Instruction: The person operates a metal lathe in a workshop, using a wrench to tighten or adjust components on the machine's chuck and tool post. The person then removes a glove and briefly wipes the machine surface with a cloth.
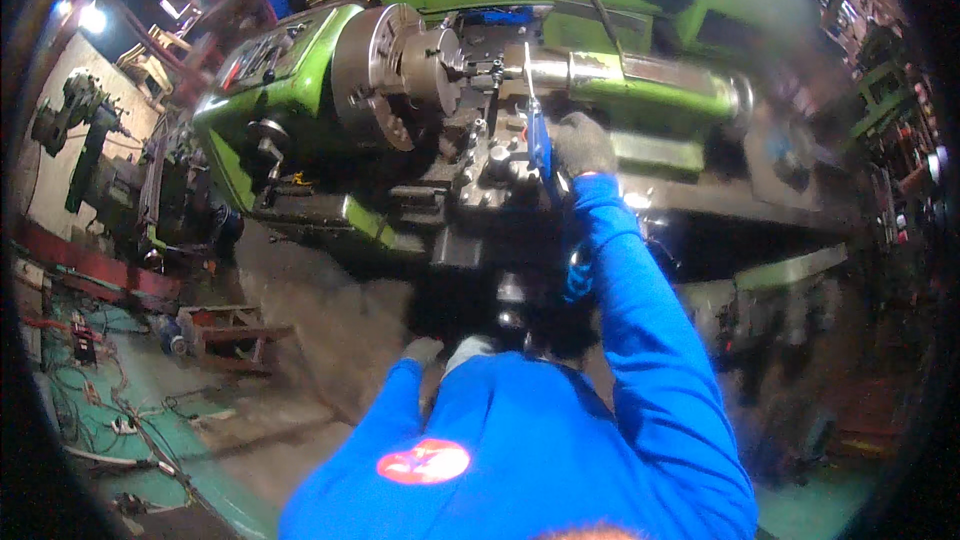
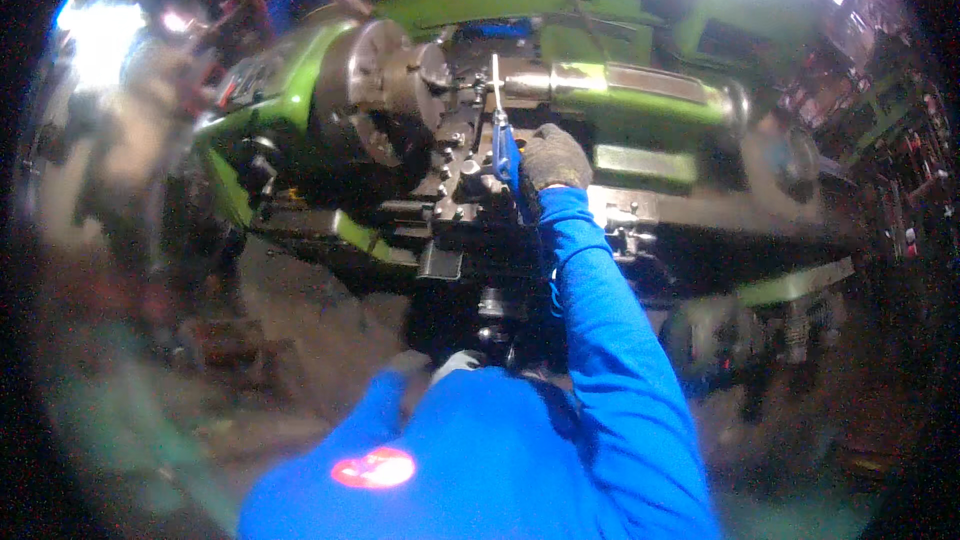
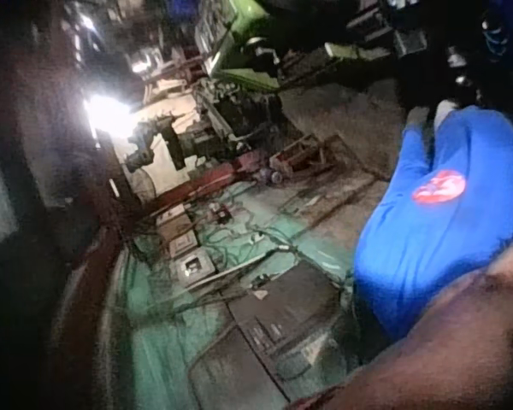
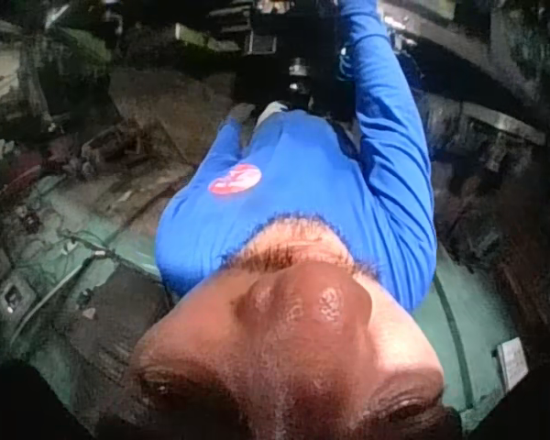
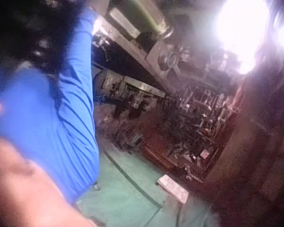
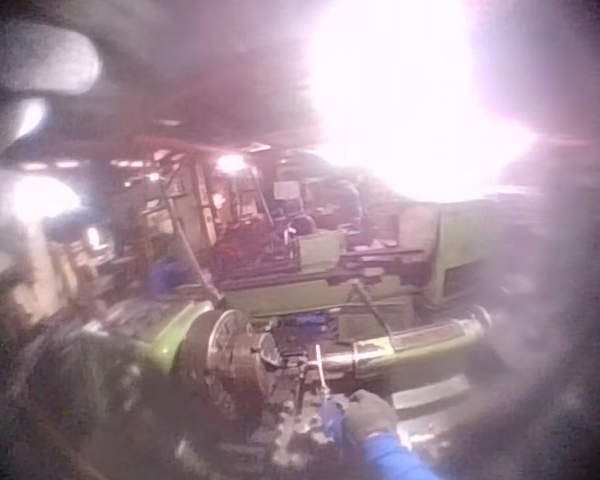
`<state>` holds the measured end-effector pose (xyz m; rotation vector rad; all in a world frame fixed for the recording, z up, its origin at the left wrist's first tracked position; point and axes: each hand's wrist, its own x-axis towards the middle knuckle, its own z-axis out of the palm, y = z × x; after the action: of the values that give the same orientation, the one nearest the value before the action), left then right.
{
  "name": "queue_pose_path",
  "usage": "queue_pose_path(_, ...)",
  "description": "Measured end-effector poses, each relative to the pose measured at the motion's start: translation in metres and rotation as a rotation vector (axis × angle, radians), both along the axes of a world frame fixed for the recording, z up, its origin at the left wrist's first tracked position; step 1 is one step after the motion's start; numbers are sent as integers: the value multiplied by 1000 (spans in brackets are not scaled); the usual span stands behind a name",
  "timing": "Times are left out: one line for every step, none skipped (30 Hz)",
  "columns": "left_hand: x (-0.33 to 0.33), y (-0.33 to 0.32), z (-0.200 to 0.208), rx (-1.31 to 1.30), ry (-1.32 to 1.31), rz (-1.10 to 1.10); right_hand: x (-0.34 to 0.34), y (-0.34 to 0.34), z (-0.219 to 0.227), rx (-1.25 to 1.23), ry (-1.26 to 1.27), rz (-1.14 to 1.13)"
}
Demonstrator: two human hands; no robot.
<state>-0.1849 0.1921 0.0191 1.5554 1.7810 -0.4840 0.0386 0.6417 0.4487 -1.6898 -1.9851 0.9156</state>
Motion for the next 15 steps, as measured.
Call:
queue_pose_path(6, -14, -13, -35, 6, 21, 0, 2, -4, 0, 0, 9)
queue_pose_path(11, -26, -12, -51, 1, 36, 4, 4, -6, 24, 0, 3)
queue_pose_path(14, -42, -7, -69, 6, 63, 7, 4, -7, 45, 7, -3)
queue_pose_path(18, -60, -3, -88, 16, 85, 9, 3, -8, 66, 14, -9)
queue_pose_path(21, -80, 5, -110, 21, 110, 8, 2, -10, 75, 17, 0)
queue_pose_path(25, -94, 8, -128, 24, 130, 10, 1, -12, 87, 12, 2)
queue_pose_path(25, -106, 11, -147, 26, 143, 11, 0, -13, 99, 7, 2)
queue_pose_path(26, -111, 12, -151, 26, 156, 12, -1, -13, 105, 9, 5)
queue_pose_path(26, -112, 11, -148, 25, 158, 14, -4, -12, 111, 10, 6)
queue_pose_path(25, -110, 9, -137, 21, 147, 18, -5, -12, 117, 11, 3)
queue_pose_path(26, -109, 6, -117, 11, 143, 16, -4, -13, 128, 3, 14)
queue_pose_path(23, -101, 2, -86, 7, 126, 17, -2, -13, 139, -1, 15)
queue_pose_path(20, -88, -3, -43, -5, 96, 18, -1, -12, 149, -4, 14)
queue_pose_path(20, -83, -12, 7, -12, 87, 10, -3, -13, 135, 12, 35)
queue_pose_path(22, -77, -22, 61, -22, 82, 2, -6, -14, 122, 23, 53)
